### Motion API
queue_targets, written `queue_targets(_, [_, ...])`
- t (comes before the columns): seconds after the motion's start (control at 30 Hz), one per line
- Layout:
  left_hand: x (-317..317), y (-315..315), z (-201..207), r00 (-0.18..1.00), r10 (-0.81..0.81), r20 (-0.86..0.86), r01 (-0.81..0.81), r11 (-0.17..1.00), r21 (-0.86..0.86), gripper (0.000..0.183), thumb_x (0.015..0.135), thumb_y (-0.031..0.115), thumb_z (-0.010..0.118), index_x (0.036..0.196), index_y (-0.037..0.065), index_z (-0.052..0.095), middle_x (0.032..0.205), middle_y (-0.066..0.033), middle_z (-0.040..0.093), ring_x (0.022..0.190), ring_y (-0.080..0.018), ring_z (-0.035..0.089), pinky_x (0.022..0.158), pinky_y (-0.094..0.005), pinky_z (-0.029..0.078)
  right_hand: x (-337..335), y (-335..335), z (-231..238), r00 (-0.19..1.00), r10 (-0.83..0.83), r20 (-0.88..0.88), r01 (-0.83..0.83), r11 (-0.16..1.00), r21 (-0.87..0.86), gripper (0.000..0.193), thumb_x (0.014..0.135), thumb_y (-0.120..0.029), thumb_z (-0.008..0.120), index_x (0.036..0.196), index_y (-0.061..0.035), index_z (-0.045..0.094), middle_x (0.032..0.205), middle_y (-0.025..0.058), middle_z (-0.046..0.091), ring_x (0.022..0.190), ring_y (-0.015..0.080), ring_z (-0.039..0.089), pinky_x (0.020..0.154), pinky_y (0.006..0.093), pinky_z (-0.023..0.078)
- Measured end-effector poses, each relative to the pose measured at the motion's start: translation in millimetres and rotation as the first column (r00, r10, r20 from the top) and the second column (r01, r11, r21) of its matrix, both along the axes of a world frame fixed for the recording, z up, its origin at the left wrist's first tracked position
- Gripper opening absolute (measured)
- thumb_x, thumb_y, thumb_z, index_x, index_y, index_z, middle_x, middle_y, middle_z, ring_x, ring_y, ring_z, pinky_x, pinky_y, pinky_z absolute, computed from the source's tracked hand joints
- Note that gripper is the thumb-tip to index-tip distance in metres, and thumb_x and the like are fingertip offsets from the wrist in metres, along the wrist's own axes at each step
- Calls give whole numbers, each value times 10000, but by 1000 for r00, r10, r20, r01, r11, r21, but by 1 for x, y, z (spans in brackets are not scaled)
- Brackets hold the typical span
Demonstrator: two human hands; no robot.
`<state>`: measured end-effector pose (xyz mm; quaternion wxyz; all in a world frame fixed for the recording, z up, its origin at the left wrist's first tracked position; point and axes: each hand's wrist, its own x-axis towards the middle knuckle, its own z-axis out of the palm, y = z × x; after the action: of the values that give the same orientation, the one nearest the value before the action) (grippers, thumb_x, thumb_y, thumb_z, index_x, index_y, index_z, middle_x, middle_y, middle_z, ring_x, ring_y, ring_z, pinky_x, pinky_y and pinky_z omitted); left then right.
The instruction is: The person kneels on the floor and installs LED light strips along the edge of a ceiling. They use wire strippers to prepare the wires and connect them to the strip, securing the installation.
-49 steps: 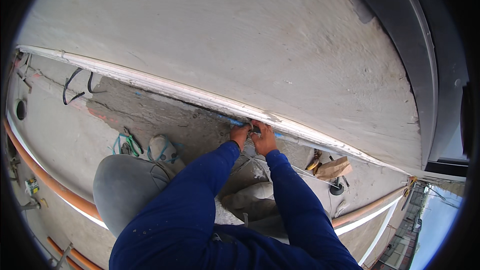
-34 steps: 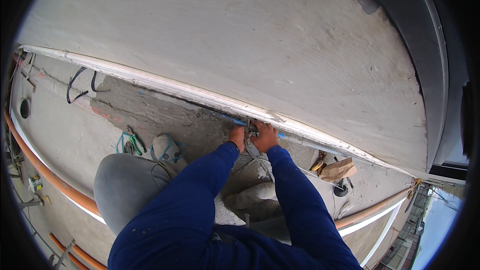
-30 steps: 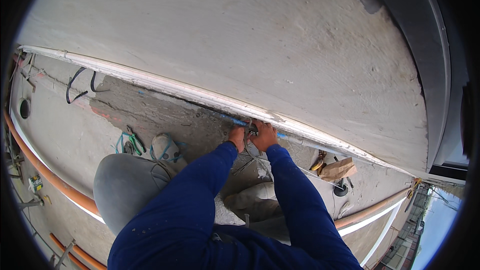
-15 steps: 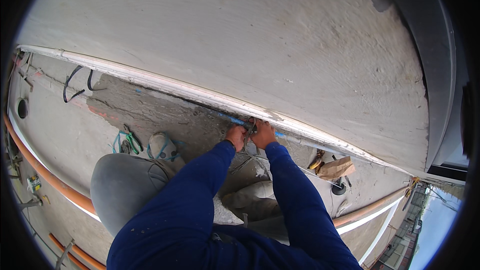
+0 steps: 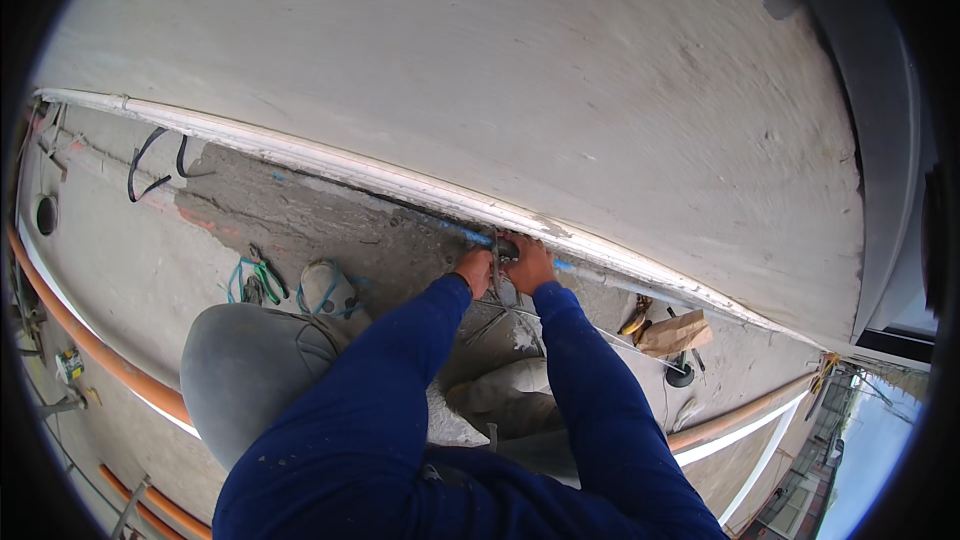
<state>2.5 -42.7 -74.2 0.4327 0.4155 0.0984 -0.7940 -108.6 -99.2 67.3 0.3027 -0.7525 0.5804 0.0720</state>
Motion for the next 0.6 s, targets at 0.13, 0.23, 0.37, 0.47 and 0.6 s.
queue_targets(0.13, [-3, -2, 16, 999, -15, 34, 15, 1000, 12, 161, 973, 124, 511, 1057, 134, 649, 923, -51, 678, 732, -215, 630, 660, -403, 496, 2, -2, 6, 992, -14, -128, 20, 999, 46, 632, 788, -318, 772, 1400, -228, 645, 1441, 119, 625, 1389, 378, 517, 1170, 583, 359])
queue_targets(0.23, [-1, -3, 22, 967, -208, 144, 203, 978, 46, 140, 977, 118, 541, 1066, 143, 647, 948, -28, 670, 711, -183, 606, 626, -373, 477, 0, -3, 0, 992, -22, -122, 27, 999, 41, 623, 811, -267, 722, 1422, -192, 629, 1458, 142, 602, 1398, 392, 504, 1173, 578, 352])
queue_targets(0.37, [1, 11, 16, 932, -235, 276, 233, 972, 42, 221, 980, 95, 576, 1190, 123, 641, 955, -25, 673, 721, -153, 595, 617, -349, 487, -2, 4, -2, 998, 11, -63, -13, 1000, -24, 603, 831, -252, 697, 1426, -181, 626, 1451, 143, 606, 1379, 392, 522, 1181, 559, 355])
queue_targets(0.47, [-3, 15, 24, 922, -230, 313, 215, 973, 82, 304, 990, 70, 564, 1280, 122, 639, 1029, -18, 703, 677, -141, 578, 555, -322, 465, -11, 13, -10, 999, 10, -38, -14, 994, -105, 585, 822, -223, 698, 1402, -172, 639, 1435, 137, 613, 1355, 395, 532, 1174, 546, 365])
queue_targets(0.6, [-3, 21, 25, 811, -322, 488, 321, 943, 90, 350, 970, 107, 642, 1318, 88, 667, 1056, -73, 731, 765, -189, 655, 569, -352, 485, -11, 30, -4, 990, -42, 132, 78, 957, -280, 523, 778, -158, 702, 1301, -146, 678, 1343, 117, 635, 1263, 394, 558, 1121, 542, 401])
